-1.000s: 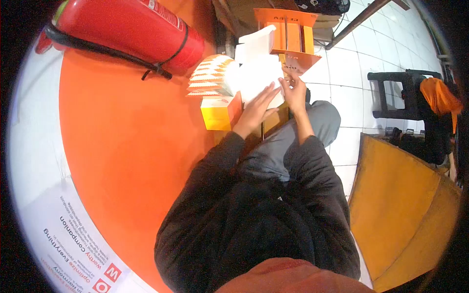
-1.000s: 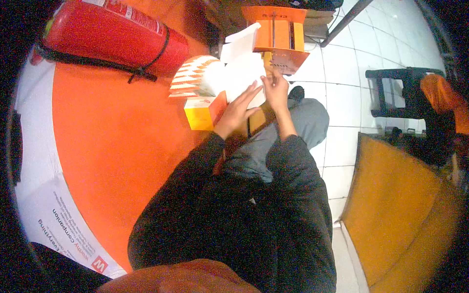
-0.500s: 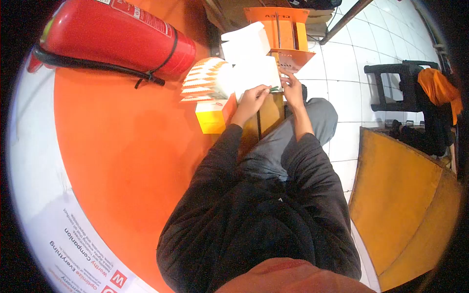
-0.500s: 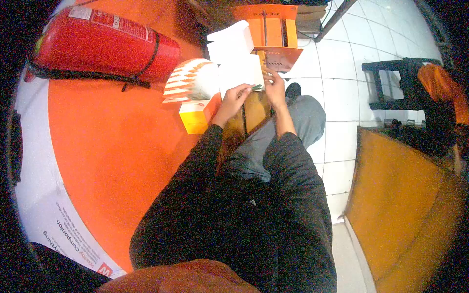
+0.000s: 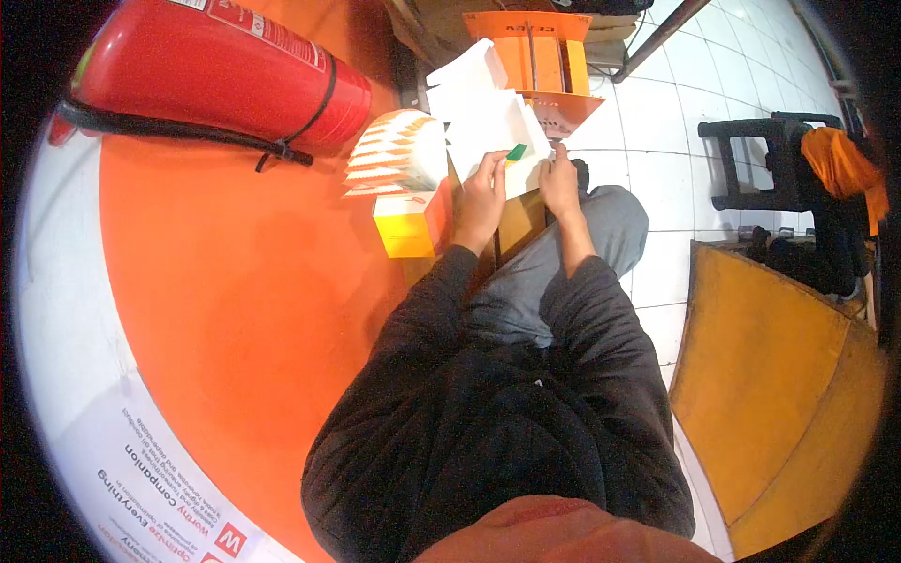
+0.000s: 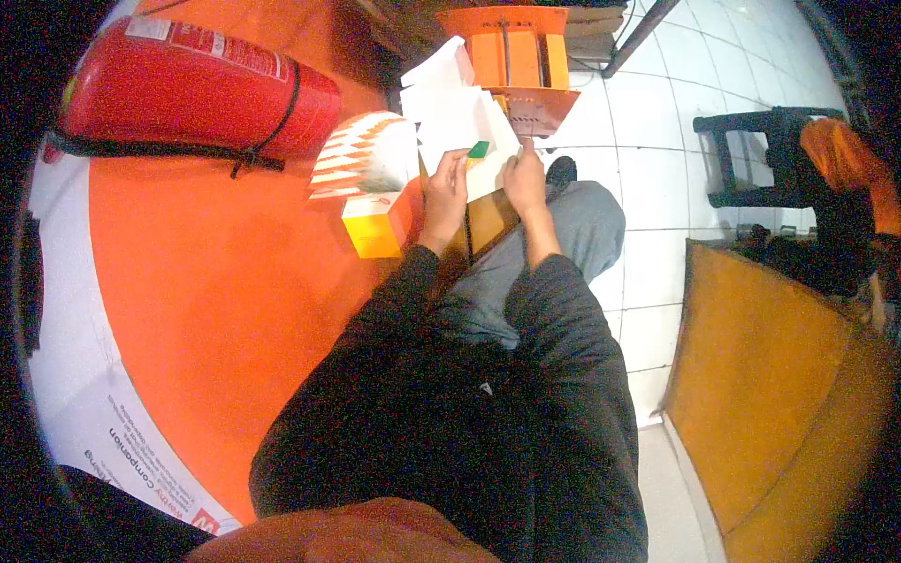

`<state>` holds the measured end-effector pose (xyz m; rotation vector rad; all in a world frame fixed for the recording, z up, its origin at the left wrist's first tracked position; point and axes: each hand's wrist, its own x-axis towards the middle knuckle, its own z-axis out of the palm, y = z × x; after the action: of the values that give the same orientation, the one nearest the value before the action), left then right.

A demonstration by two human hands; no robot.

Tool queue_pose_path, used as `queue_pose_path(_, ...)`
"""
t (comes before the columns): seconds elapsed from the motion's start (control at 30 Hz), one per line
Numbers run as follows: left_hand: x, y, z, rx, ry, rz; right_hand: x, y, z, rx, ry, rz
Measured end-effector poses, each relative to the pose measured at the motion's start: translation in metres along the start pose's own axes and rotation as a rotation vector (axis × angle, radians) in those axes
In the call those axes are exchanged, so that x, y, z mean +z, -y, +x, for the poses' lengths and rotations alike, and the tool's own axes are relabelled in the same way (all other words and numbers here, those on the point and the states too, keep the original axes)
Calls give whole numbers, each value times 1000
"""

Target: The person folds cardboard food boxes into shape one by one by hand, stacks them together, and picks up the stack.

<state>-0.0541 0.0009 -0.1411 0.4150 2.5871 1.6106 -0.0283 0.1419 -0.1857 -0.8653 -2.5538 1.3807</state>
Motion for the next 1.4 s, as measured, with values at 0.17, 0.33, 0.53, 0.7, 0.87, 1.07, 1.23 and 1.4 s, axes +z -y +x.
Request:
queue_pose_path(0.17, -13, -12, -10, 193, -27, 19, 1, 2, -11, -196, -248, -386)
queue_pose_path(0.33, -50, -60, -25, 591, 20, 147, -20, 9, -17, -133, 245, -457)
queue_pose_path(0.53, -65, -59, -42, 719, 12, 178, -60, 46, -33, 214, 215, 927)
queue_pose_path(0.7, -63, -100, -64, 1051, 376, 327, -121, 74, -74, 38, 142, 622)
queue_pose_path(0.87, -51, -116, -73, 496, 364, -291, -175, 115, -128, -183, -115, 186)
queue_pose_path(1.07, -79, -151, -71, -320, 405, -1320, -177, 137, -162, -942, -132, -340)
queue_pose_path(1.23, -85, -143, -73, -296, 165, -1082, -168, 129, -172, -911, -204, -227)
queue_pose_path(1.4, -79, -148, -94, -93, 44, -496, -152, 138, -187, -747, -454, -42)
